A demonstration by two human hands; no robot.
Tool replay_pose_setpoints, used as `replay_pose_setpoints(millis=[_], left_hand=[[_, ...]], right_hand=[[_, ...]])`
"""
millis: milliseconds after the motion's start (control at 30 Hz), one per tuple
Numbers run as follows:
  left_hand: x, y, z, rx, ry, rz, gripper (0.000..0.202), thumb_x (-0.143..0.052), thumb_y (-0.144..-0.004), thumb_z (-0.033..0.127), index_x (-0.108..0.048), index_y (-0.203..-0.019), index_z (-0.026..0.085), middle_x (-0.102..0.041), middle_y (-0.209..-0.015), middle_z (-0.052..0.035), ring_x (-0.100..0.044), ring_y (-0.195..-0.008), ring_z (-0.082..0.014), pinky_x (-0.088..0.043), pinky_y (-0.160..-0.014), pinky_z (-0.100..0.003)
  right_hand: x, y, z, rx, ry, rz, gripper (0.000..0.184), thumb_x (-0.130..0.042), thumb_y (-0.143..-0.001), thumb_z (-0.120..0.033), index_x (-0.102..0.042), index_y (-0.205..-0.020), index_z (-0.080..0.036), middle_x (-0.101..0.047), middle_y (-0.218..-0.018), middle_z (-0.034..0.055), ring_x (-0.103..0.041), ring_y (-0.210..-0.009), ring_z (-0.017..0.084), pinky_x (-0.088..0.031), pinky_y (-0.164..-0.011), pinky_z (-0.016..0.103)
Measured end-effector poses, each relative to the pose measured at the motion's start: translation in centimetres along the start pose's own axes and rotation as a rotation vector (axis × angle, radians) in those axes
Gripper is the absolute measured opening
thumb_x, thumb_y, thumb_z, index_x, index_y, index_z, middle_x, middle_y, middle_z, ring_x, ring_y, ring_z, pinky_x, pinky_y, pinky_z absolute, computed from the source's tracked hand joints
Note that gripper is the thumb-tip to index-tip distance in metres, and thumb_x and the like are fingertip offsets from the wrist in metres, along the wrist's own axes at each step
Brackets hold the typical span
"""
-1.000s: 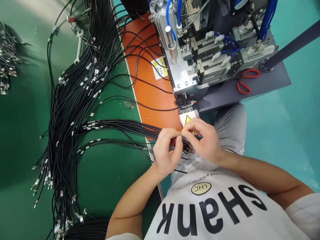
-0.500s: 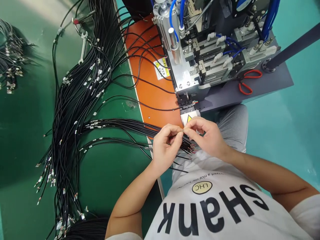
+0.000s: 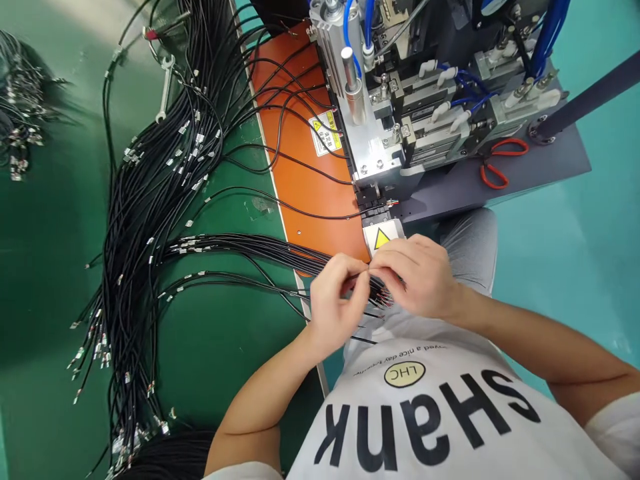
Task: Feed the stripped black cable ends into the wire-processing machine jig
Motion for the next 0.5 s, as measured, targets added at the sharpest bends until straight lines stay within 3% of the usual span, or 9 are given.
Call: replay_pose_setpoints(millis=[67,133,200,333,500], left_hand=[[0.2,0.7,1.2,-0.281,-0.216,0.134,0.018,-0.062,-0.086,0.008,-0.059,-0.101,0.017,-0.063,-0.086,-0.0038,-0.058,-0.078,-0.0137,-0.049,-0.071,-0.026],[0.2,1.1,1.5,-0.417,-0.273,0.171,0.025,-0.062,-0.084,0.005,-0.058,-0.106,0.017,-0.064,-0.089,-0.0051,-0.06,-0.081,-0.015,-0.05,-0.074,-0.028],[0.5,0.7,0.7,-0.324,-0.204,0.098,0.023,-0.061,-0.087,0.008,-0.057,-0.108,0.018,-0.065,-0.09,-0.0048,-0.06,-0.081,-0.0143,-0.051,-0.073,-0.027],[1.7,-0.2,-2.2,0.01,-0.159,-0.048,0.033,-0.065,-0.09,0.024,-0.053,-0.122,0.02,-0.064,-0.097,-0.0049,-0.06,-0.082,-0.0143,-0.051,-0.075,-0.027],[2.8,-1.0,-4.4,-0.03,-0.303,0.031,0.009,-0.057,-0.094,0.021,-0.061,-0.102,0.018,-0.063,-0.098,-0.0057,-0.059,-0.092,-0.0166,-0.049,-0.081,-0.03]], right_hand=[[-0.2,0.1,0.1,-0.139,-0.162,0.003,0.011,-0.059,-0.093,-0.017,-0.06,-0.083,-0.02,-0.064,-0.081,0.0006,-0.058,-0.074,0.015,-0.043,-0.069,0.03],[-0.9,0.3,0.7,-0.339,-0.367,-0.025,0.014,-0.057,-0.095,-0.019,-0.058,-0.081,-0.02,-0.059,-0.074,-0.001,-0.056,-0.067,0.013,-0.044,-0.064,0.027],[-1.3,0.4,1.2,-0.45,-0.439,-0.053,0.014,-0.057,-0.095,-0.022,-0.059,-0.082,-0.02,-0.058,-0.072,-0.0019,-0.055,-0.065,0.012,-0.044,-0.062,0.026],[-0.3,-0.4,2.7,-0.431,-0.225,0.018,0.01,-0.061,-0.092,-0.022,-0.062,-0.081,-0.02,-0.063,-0.079,-0.0006,-0.058,-0.072,0.014,-0.044,-0.069,0.027],[0.3,-1.7,3.8,-0.377,0.135,0.022,0.009,-0.063,-0.089,-0.022,-0.064,-0.08,-0.02,-0.06,-0.077,-0.0012,-0.053,-0.066,0.013,-0.04,-0.066,0.028]])
Point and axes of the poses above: each hand's wrist, its own y-axis away from the middle knuckle, its own x-axis out of the back of the hand, z = x × y, the point moved 5 cm from there along -y, towards the middle knuckle
